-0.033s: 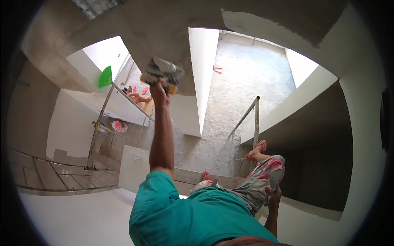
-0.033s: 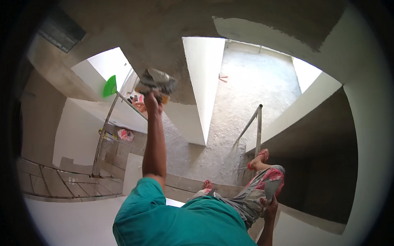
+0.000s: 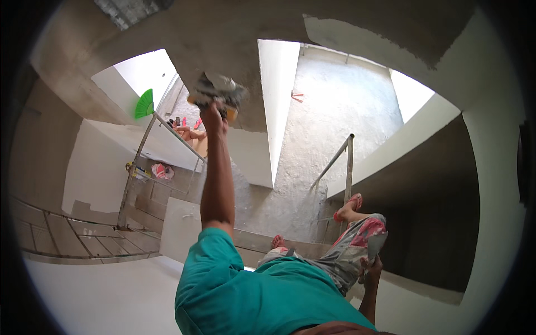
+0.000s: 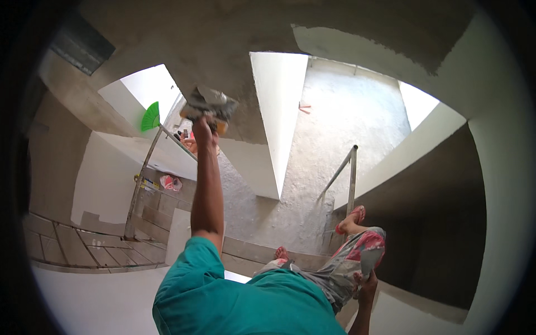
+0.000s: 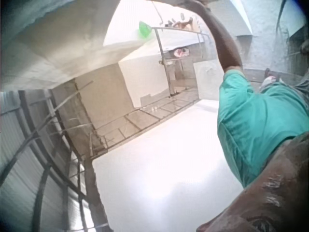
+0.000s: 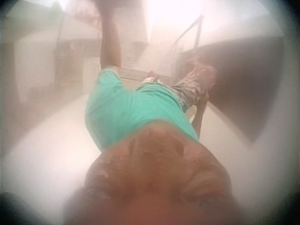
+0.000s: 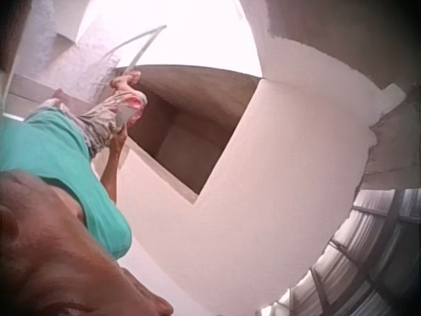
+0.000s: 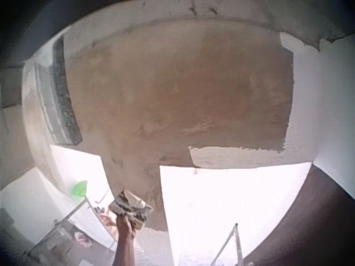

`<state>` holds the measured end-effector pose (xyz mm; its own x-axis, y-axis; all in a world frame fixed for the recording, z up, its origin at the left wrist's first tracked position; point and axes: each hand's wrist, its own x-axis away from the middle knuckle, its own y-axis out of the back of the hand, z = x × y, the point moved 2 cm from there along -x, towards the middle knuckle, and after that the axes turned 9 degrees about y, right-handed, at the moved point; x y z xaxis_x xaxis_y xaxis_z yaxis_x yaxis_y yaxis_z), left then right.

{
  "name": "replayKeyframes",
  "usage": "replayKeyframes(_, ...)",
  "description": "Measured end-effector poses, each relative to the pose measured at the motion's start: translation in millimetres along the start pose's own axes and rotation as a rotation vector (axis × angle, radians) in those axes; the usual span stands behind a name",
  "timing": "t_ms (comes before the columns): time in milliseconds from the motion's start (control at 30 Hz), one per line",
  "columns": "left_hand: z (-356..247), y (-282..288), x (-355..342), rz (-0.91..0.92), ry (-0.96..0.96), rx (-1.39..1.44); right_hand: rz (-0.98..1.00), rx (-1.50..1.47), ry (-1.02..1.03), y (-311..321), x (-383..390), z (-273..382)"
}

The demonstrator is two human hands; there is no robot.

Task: The person applies plaster to the ceiling and upper wall of a stairwell using a trowel and hawk. They repeatedly scoop plaster from the hawk and smooth it onto the surface while standing on the stairs.

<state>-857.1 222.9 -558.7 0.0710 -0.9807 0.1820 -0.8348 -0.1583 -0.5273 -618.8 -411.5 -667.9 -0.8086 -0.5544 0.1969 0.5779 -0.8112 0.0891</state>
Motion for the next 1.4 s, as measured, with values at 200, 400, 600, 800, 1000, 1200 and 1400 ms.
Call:
replayKeyframes(200, -137, -95, -84, 0.004, -0.537, -0.106, -0.018, 0.018, -0.014, 0, -3, 30)
replayKeyframes(400, -179, -129, -120, -0.307, -1.138, -0.573, -0.050, 0.003, -0.039, -4, -4, 38)
replayKeyframes(600, -163, -173, -125, -0.450, -1.036, -0.650, -0.059, 0.011, -0.038, -7, -11, 34)
replayKeyframes(800, -95, -231, -65, -0.471, -0.990, -0.787, -0.053, 0.018, -0.060, -7, -19, 43)
replayKeyframes(1000, -30, -290, 14, -0.416, -1.083, -0.870, -0.017, -0.045, -0.063, 5, -30, 34)
replayKeyframes(1200, -67, -223, -2, -0.162, -1.257, -0.572, -0.025, -0.011, -0.109, 7, -29, 45)
replayKeyframes(1400, -198, -118, -127, -0.229, -1.134, -0.604, 0.036, 0.027, -0.090, -6, -40, 54)
